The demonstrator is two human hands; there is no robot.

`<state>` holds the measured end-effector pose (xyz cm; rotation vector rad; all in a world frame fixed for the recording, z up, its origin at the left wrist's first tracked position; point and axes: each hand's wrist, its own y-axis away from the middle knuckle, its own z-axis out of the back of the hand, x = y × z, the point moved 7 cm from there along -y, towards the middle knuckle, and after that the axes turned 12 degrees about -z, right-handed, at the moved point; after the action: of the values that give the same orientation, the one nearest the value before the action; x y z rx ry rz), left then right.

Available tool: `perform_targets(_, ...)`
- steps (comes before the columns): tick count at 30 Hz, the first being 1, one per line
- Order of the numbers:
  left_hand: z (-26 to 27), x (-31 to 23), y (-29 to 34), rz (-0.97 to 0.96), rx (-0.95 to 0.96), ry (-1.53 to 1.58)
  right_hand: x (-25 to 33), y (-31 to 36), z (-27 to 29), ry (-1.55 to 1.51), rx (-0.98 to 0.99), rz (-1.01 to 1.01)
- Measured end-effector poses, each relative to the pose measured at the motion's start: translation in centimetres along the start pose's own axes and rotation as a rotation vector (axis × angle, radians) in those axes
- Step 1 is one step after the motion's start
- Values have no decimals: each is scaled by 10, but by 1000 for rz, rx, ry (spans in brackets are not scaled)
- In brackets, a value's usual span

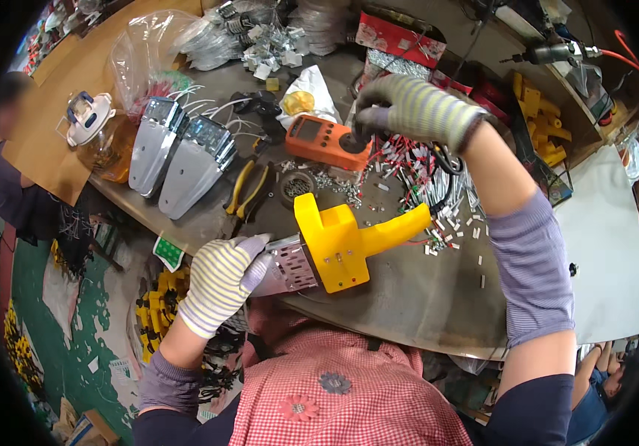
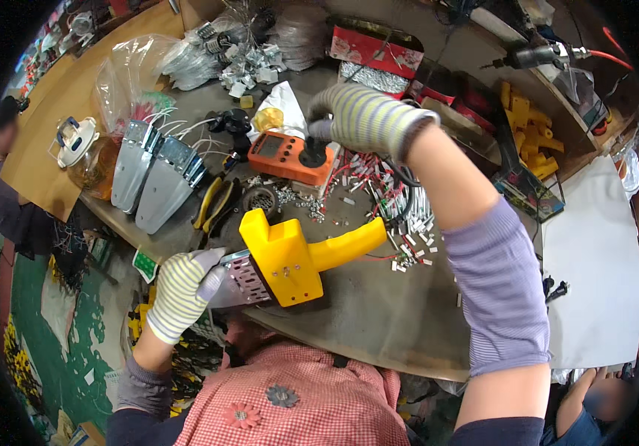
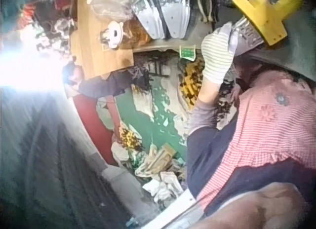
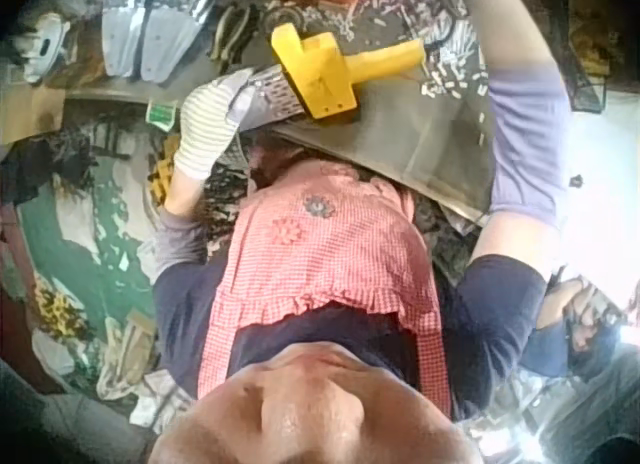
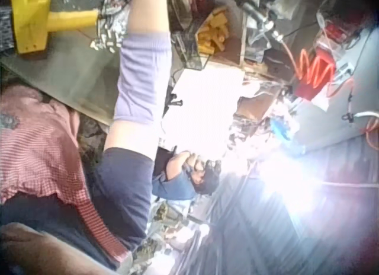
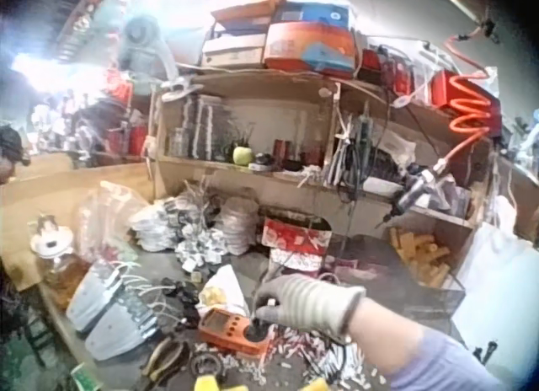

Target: Assembling the internal components and housing of a yellow handheld electronic device, involving soldering and screw fastening.

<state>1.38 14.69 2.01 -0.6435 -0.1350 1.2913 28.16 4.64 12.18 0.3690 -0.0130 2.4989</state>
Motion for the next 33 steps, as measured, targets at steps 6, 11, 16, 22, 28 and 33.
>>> perform_targets(6,-13,10,-3,100,25,-16,-5,-37,-27,109,107,-76)
perform_targets(11,-16,13,-8,54,62,-80,19,-36,-45,472,-11,13)
perform_targets(16,-18,14,-1,106,70,-127,18,-26,-53,326,-96,-56)
perform_targets(22,-20,5,-12,63,11,-139,-96,-44,10,-289,-304,-305)
perform_targets(28,-17,6,-20,77,47,-77,-128,-109,-34,542,-31,-239)
perform_targets(33,-13,10,-19,148,70,-103,-130,-131,-55,601,91,-332)
